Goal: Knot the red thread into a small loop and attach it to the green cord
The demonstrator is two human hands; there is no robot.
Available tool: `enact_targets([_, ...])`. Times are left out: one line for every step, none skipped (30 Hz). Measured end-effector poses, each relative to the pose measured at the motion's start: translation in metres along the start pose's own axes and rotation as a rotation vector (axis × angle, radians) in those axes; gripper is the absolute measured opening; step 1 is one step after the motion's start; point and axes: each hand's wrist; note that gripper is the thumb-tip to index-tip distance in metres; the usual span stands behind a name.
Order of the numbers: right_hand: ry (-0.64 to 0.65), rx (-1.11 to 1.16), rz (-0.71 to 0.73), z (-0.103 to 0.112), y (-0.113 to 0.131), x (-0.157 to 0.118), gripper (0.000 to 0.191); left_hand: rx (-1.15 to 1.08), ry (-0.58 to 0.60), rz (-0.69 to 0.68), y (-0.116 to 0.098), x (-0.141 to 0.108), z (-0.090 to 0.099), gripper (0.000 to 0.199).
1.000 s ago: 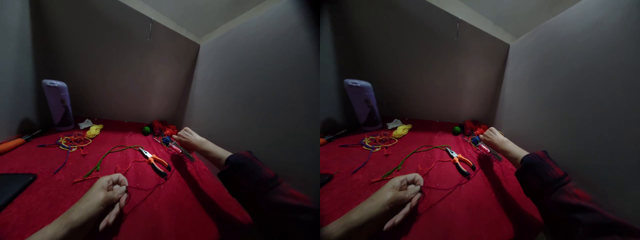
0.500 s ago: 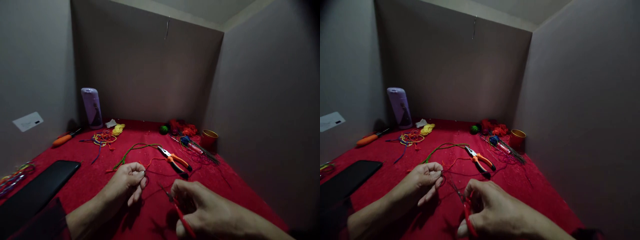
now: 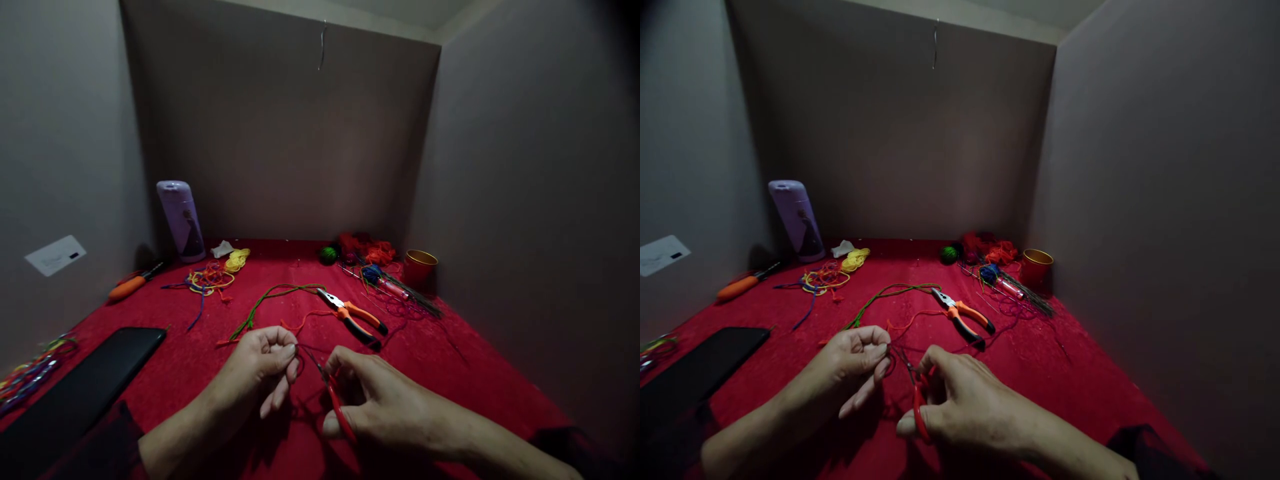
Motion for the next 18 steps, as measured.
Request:
enact_targets([-0.003,0.032,0.007,-0.001,0.000,0.001,0.031,-0.001,0.004,0.006,0.000,0.000,0.000,0.017])
enact_targets([-0.004,0.064,0.014,-0.003,-0.001,0.002,0.030,-0.002,0.006,0.009,0.000,0.000,0.000,0.017])
enact_targets([-0.004,0.093,0.019,-0.004,-0.001,0.003,0.029,-0.004,0.009,0.011,0.001,0.000,-0.001,0.017])
enact_targets([-0.006,0.118,0.022,-0.006,-0.002,0.004,0.027,-0.004,0.014,0.014,0.001,0.000,-0.001,0.017])
enact_targets([-0.008,0.137,0.025,-0.007,-0.002,0.004,0.026,-0.001,0.019,0.016,0.000,0.000,-0.001,0.018])
enact_targets([-0.009,0.152,0.027,-0.008,-0.002,0.004,0.024,0.005,0.022,0.019,0.000,0.000,-0.001,0.018])
enact_targets([-0.010,0.165,0.028,-0.009,-0.003,0.004,0.023,0.013,0.022,0.022,0.000,0.000,-0.002,0.018])
enact_targets([-0.010,0.178,0.029,-0.010,-0.003,0.004,0.022,0.025,0.020,0.024,0.000,0.000,-0.002,0.018])
enact_targets([-0.009,0.196,0.028,-0.010,-0.003,0.004,0.022,0.039,0.015,0.028,0.000,0.000,-0.002,0.019])
enact_targets([-0.003,0.221,0.025,-0.010,-0.002,0.004,0.021,0.051,0.009,0.030,0.000,0.000,-0.002,0.018])
enact_targets([0.004,0.254,0.020,-0.011,-0.002,0.004,0.020,0.062,0.005,0.030,0.000,0.000,-0.002,0.018])
enact_targets([0.018,0.291,0.012,-0.011,-0.002,0.005,0.019,0.073,0.002,0.029,0.000,0.000,-0.002,0.018])
enact_targets([0.032,0.330,0.002,-0.011,-0.002,0.005,0.019,0.082,0.001,0.027,0.000,0.000,-0.001,0.018])
enact_targets([0.043,0.365,-0.011,-0.011,-0.002,0.006,0.018,0.091,0.000,0.028,0.000,0.000,-0.001,0.018])
enact_targets([0.046,0.397,-0.022,-0.011,-0.003,0.006,0.018,0.099,-0.003,0.032,0.001,0.000,-0.001,0.018])
enact_targets([0.037,0.417,-0.031,-0.012,-0.005,0.007,0.017,0.103,-0.006,0.037,0.001,0.000,0.000,0.019])
enact_targets([0.017,0.424,-0.037,-0.012,-0.007,0.007,0.016,0.099,-0.010,0.042,0.001,0.001,0.000,0.019])
enact_targets([-0.008,0.412,-0.043,-0.011,-0.009,0.007,0.016,0.088,-0.012,0.046,0.001,0.001,0.000,0.019])
Point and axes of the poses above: each hand's wrist, its own x-axis towards the middle knuckle, its own z-axis out of the back of the hand, y = z × x, and after that the axes turned 13 degrees about -x, right-handed
